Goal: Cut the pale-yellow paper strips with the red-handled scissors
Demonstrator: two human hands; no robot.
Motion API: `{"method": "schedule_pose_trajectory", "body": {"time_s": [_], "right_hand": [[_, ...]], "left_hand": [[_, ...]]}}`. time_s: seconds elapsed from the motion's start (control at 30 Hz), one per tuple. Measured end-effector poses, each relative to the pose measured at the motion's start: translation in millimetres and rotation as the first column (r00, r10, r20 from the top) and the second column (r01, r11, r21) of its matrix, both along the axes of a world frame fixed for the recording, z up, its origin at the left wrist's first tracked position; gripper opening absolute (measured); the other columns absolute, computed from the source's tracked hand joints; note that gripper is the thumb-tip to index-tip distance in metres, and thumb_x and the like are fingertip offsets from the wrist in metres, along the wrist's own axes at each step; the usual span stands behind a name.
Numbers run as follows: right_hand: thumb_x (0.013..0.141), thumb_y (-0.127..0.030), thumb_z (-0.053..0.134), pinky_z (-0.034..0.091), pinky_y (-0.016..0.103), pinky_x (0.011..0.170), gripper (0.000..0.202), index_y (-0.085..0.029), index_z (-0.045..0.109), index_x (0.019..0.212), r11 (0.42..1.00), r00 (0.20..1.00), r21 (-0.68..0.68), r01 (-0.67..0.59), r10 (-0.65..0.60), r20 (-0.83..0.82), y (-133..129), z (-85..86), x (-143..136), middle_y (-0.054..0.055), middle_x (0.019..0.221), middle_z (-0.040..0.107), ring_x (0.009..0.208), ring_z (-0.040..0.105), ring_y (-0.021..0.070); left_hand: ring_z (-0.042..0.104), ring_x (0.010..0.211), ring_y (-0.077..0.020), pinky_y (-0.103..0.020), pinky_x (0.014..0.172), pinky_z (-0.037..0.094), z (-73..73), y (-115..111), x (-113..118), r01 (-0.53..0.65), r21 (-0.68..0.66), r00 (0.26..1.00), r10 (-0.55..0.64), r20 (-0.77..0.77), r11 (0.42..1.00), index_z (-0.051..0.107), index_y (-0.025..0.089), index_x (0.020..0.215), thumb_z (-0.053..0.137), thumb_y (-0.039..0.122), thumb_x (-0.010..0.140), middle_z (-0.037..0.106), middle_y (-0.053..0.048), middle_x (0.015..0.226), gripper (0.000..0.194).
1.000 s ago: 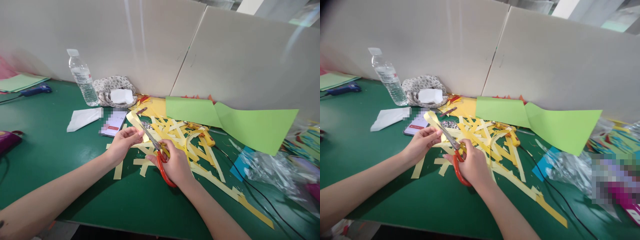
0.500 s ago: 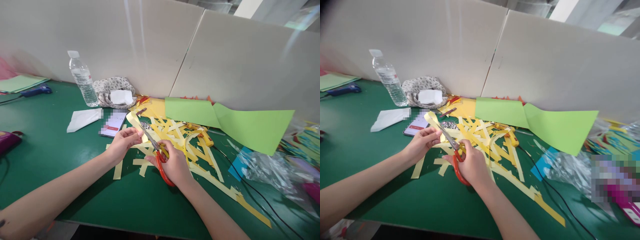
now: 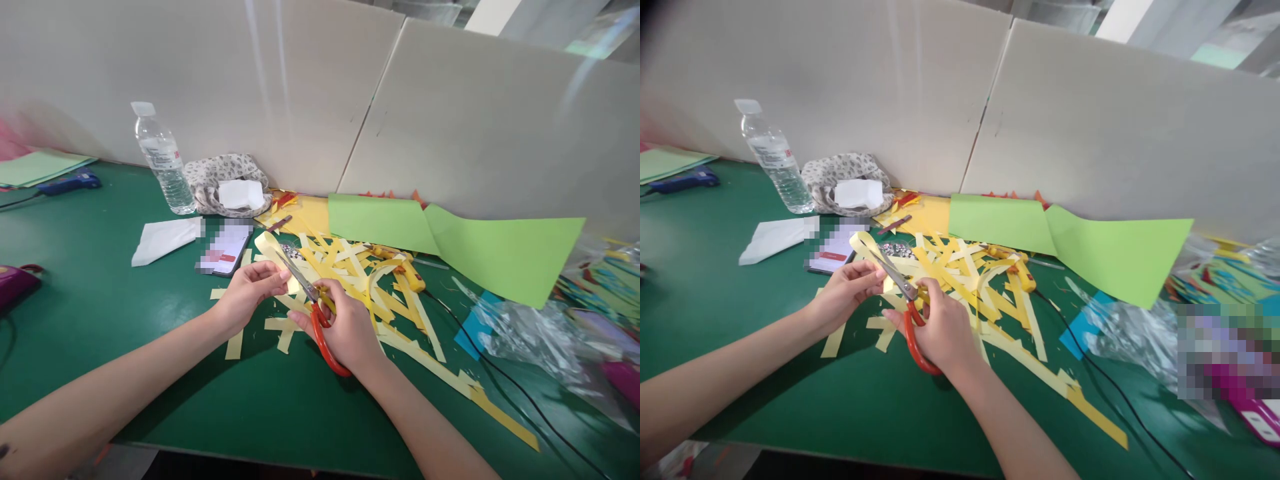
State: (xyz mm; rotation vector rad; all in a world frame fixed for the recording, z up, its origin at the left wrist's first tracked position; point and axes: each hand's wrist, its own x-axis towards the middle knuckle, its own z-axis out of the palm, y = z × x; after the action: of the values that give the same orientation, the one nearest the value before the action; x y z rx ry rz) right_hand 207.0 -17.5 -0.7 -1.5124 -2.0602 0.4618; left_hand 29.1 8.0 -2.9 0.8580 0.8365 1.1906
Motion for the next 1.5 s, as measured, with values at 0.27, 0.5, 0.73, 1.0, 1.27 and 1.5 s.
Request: {"method": "schedule_pose_trajectory", "body": {"time_s": [0.27,0.5,0.73,1.0,1.27,1.5], "right_hand": [[0.071,-0.044,0.061,0.034,0.022,0.047,0.037,-0.022,0.048,0.099,1.0,1.0,0.011,0.0,0.0,-0.019,0,1.1,-1,-0.007,0.052,0.046,0.046,0.043,0.0114],[0.07,-0.043,0.063,0.034,0.023,0.048,0.039,-0.024,0.046,0.1,1.0,1.0,0.001,0.009,-0.009,0.022,-1,2.8,0,-0.006,0.055,0.05,0.049,0.046,0.0125],[0.07,-0.044,0.061,0.033,0.022,0.047,0.04,-0.022,0.046,0.101,1.0,0.999,0.018,0.002,-0.003,0.053,1,4.9,0,-0.007,0.052,0.046,0.046,0.044,0.0117],[0.071,-0.043,0.061,0.034,0.021,0.048,0.04,-0.022,0.048,0.102,1.0,1.0,-0.006,-0.004,0.004,-0.014,1,2.6,0,-0.006,0.056,0.049,0.047,0.045,0.0108],[0.072,-0.039,0.063,0.034,0.021,0.048,0.036,-0.022,0.045,0.098,0.973,0.938,-0.194,-0.128,0.054,-0.344,3,14.4,4,-0.007,0.058,0.045,0.049,0.04,0.0093],[0.068,-0.039,0.066,0.031,0.02,0.044,0.04,-0.023,0.047,0.1,0.978,0.963,-0.165,-0.125,0.08,-0.256,-2,13.2,3,-0.008,0.056,0.041,0.047,0.037,0.0086]], "left_hand": [[0.056,0.056,-0.006,-0.018,0.061,0.046,-0.3,0,1,-0.01,-0.01,1.0,0.01,0.009,1.0,0.063,0.017,0.066,0.074,0.025,0.066,0.061,0.004,0.06,0.014],[0.055,0.057,-0.0056,-0.017,0.06,0.046,-0.2,0,1,0.011,-0.011,1.0,-0.012,-0.021,1.0,0.063,0.016,0.066,0.073,0.026,0.067,0.06,0.003,0.06,0.014],[0.054,0.057,-0.005,-0.016,0.06,0.046,-0.6,-3,4,0.035,-0.019,0.999,-0.035,-0.007,0.999,0.065,0.016,0.069,0.073,0.026,0.067,0.06,0.003,0.062,0.013],[0.056,0.058,-0.0068,-0.018,0.061,0.047,0.9,-3,4,-0.015,0.006,0.999,0.015,-0.047,1.0,0.065,0.017,0.067,0.073,0.027,0.066,0.062,0.002,0.062,0.013],[0.064,0.077,-0.0133,-0.023,0.071,0.051,11.0,-3,-3,-0.014,0.079,0.996,0.021,-0.082,0.997,0.069,0.019,0.083,0.073,0.027,0.067,0.071,-0.003,0.079,0.019],[0.063,0.067,-0.0107,-0.023,0.068,0.052,11.2,1,-6,-0.055,0.071,0.998,0.057,-0.023,0.996,0.066,0.017,0.07,0.075,0.027,0.064,0.068,0.0,0.071,0.015]]}}
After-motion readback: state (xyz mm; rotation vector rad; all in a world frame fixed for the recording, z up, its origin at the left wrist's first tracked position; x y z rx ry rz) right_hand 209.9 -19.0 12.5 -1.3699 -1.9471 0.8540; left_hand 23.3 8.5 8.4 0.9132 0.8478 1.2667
